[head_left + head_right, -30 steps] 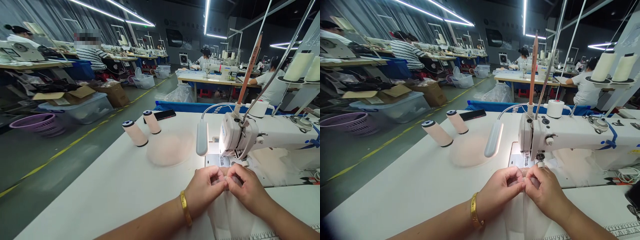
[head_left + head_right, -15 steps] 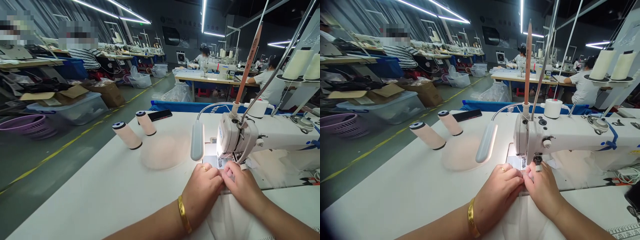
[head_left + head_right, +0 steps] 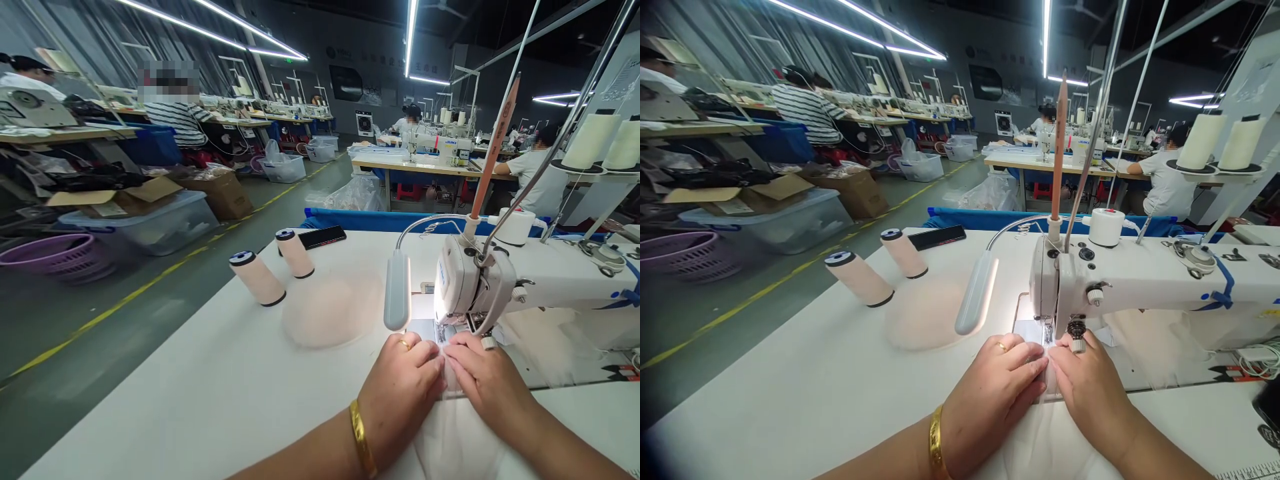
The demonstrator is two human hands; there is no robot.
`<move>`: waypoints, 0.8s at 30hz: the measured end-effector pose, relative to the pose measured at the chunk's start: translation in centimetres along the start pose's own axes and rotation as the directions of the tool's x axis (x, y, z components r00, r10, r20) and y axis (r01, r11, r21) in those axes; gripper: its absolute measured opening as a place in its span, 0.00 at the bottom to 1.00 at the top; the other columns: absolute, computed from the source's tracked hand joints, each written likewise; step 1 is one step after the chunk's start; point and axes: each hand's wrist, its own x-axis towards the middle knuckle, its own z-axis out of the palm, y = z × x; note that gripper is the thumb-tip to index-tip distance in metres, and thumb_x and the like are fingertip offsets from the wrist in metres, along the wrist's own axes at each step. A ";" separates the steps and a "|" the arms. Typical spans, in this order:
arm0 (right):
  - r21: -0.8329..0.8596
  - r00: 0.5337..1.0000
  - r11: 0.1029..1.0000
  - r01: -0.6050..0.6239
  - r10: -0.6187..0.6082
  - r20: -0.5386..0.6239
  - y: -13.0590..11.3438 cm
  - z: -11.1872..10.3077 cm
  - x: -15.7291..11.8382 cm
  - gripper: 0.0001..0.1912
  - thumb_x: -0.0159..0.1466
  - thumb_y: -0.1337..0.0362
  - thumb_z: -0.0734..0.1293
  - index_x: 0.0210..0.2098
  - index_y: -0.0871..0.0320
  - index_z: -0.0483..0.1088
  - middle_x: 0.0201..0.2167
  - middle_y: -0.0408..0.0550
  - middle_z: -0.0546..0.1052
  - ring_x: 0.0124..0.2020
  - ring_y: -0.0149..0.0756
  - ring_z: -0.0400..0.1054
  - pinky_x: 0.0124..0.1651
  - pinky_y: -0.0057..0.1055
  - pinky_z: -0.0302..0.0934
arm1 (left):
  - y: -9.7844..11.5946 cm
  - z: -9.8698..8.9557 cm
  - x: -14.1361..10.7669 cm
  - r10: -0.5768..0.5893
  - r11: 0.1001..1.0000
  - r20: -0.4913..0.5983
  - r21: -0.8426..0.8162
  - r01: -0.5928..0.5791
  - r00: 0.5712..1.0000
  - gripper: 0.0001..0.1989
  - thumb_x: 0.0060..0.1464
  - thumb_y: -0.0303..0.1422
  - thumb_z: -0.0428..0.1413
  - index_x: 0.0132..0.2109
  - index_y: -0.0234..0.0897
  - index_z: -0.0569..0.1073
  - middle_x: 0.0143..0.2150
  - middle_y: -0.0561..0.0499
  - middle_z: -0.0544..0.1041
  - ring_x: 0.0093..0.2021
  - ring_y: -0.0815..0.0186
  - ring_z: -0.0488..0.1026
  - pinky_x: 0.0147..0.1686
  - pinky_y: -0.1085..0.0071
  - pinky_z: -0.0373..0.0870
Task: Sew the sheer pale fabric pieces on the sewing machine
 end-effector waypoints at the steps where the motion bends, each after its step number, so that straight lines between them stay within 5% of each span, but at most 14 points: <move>1: -0.008 1.000 1.000 -0.008 0.008 -0.008 0.1 0.0 0.0 0.18 0.70 0.75 0.57 0.45 0.55 0.76 0.46 0.53 0.81 0.32 0.38 0.74 0.32 0.33 0.66 | 0.0 0.0 0.0 0.000 1.000 0.006 -0.001 0.000 1.000 0.02 0.61 0.28 0.60 0.41 0.39 0.77 0.41 0.50 0.81 0.40 0.56 0.72 0.40 0.56 0.70; 12: -0.080 0.997 0.994 -0.072 0.068 -0.043 1.0 0.9 0.1 0.18 0.70 0.72 0.58 0.46 0.54 0.80 0.48 0.56 0.81 0.47 0.48 0.77 0.44 0.40 0.74 | 0.6 -0.3 0.7 -0.079 0.996 0.073 0.048 0.075 0.994 0.10 0.54 0.28 0.66 0.43 0.38 0.77 0.43 0.48 0.80 0.43 0.52 0.74 0.44 0.52 0.74; 24: -0.182 0.998 0.982 -0.059 0.059 -0.004 1.2 0.8 0.3 0.19 0.70 0.71 0.60 0.50 0.54 0.80 0.48 0.56 0.82 0.47 0.47 0.78 0.45 0.39 0.74 | 1.0 0.0 0.6 -0.077 0.994 0.070 0.078 0.071 0.995 0.10 0.55 0.29 0.65 0.45 0.38 0.77 0.49 0.44 0.80 0.46 0.51 0.74 0.44 0.53 0.73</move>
